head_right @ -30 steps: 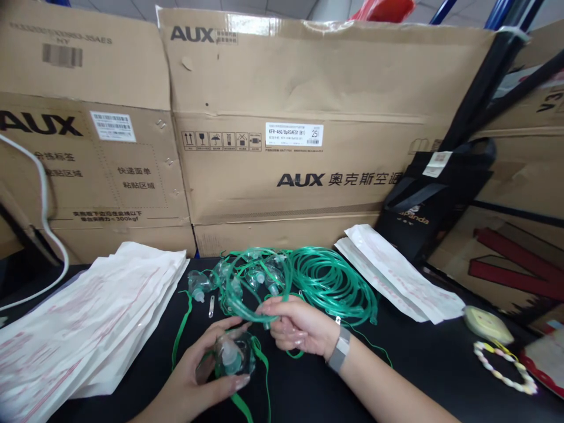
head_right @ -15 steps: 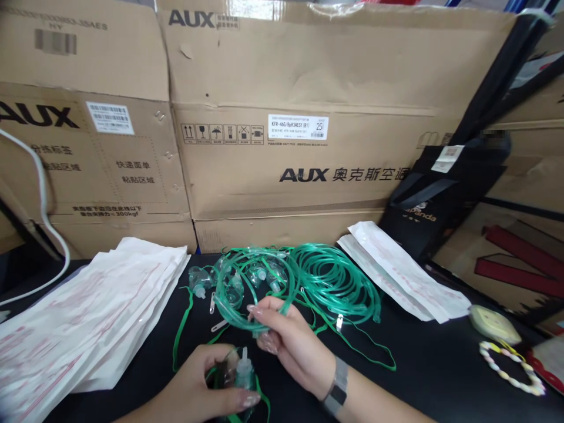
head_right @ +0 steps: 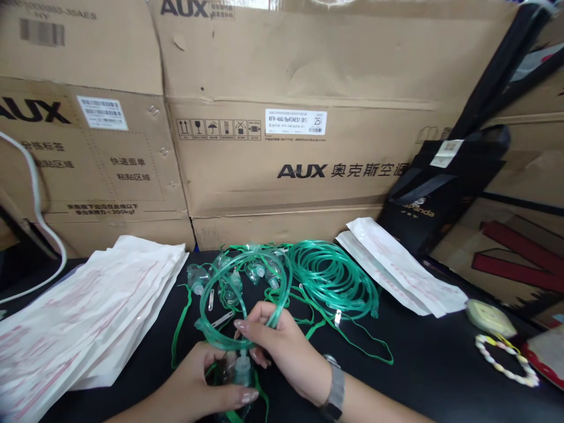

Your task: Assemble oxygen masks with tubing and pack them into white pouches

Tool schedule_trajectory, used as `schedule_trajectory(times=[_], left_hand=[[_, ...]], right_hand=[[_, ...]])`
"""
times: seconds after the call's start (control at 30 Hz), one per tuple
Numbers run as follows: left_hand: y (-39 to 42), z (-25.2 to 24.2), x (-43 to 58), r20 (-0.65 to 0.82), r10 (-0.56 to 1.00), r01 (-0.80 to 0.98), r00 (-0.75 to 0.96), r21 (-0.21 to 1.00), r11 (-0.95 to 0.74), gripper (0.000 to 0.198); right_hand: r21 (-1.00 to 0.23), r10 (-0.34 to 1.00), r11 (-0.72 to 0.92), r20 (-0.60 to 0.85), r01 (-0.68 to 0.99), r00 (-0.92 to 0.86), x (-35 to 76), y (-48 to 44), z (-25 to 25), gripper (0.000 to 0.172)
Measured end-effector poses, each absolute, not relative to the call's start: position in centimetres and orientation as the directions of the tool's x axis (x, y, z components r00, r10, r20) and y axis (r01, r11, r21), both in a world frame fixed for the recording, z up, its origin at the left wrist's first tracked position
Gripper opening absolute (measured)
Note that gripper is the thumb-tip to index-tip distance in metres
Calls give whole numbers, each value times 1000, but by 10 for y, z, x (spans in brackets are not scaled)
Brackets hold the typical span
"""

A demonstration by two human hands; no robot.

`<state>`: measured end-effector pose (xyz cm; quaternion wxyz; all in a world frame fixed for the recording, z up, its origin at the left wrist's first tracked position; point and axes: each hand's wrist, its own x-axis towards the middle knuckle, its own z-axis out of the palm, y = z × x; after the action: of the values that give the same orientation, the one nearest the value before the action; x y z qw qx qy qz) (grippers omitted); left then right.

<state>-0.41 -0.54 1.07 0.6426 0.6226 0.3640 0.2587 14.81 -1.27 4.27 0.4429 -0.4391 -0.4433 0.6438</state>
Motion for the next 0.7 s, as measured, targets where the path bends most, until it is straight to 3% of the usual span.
schedule_trajectory(times=[0.43,0.6,0.7], left_hand=[[-6,12,-6,-90,759,84,645,995,47,29],[-7,5,-6,-88,802,149,591,989,-1,27],[-8,2,-5,-67,809,98,584,995,11,26]], right_hand=[[-986,961,-153,-134,-63,-243,151,-11,37,35],[-986,959,-145,-120,-83,-256,154,-13,33,35],[-988,958,-132,-108,-75,-266,154,-13,29,36]])
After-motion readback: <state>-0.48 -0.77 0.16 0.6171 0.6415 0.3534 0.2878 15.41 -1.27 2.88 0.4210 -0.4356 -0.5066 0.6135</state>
